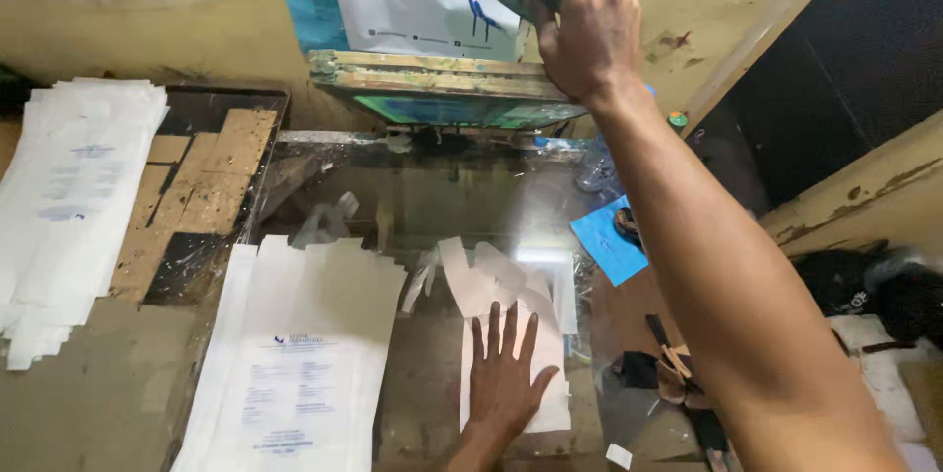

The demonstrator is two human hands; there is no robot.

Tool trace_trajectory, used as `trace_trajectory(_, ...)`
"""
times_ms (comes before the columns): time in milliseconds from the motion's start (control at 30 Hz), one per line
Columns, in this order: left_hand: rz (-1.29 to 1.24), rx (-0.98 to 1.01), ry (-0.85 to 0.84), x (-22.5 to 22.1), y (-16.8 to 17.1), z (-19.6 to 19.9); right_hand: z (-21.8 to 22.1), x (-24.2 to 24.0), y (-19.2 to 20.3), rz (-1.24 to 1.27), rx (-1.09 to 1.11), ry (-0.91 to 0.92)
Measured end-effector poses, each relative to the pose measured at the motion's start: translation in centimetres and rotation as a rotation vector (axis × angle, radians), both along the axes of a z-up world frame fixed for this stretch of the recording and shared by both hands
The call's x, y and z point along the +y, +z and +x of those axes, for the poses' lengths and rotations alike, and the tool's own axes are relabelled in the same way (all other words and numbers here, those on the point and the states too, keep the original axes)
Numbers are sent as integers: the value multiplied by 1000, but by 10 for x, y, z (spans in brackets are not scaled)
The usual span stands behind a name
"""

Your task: The person performs manual screen printing on white plastic bags. They place a bag under a screen, pull a squeegee across the screen to apply ink, lift the screen, and move the printed bag aside. This cycle repeats for multiple bags.

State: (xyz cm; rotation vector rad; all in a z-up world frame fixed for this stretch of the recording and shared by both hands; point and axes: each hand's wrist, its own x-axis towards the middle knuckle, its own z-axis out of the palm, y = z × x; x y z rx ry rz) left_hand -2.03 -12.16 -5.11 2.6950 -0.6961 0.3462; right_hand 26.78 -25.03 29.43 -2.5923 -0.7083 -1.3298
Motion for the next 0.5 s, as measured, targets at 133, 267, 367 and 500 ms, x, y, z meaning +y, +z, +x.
trace_trajectory(133,-50,20,10,4,14,1,6,0,1,-1,-8,-11)
trace_trajectory(267,-36,139,4,20,30,29,9,1,4,-6,-13,-16)
trace_trajectory(367,-52,83,-30,23,13,51,12,0,3,1,-34,11)
trace_trajectory(500,94,344,-96,30,32,75,23,-7,-10,-5,-33,-61)
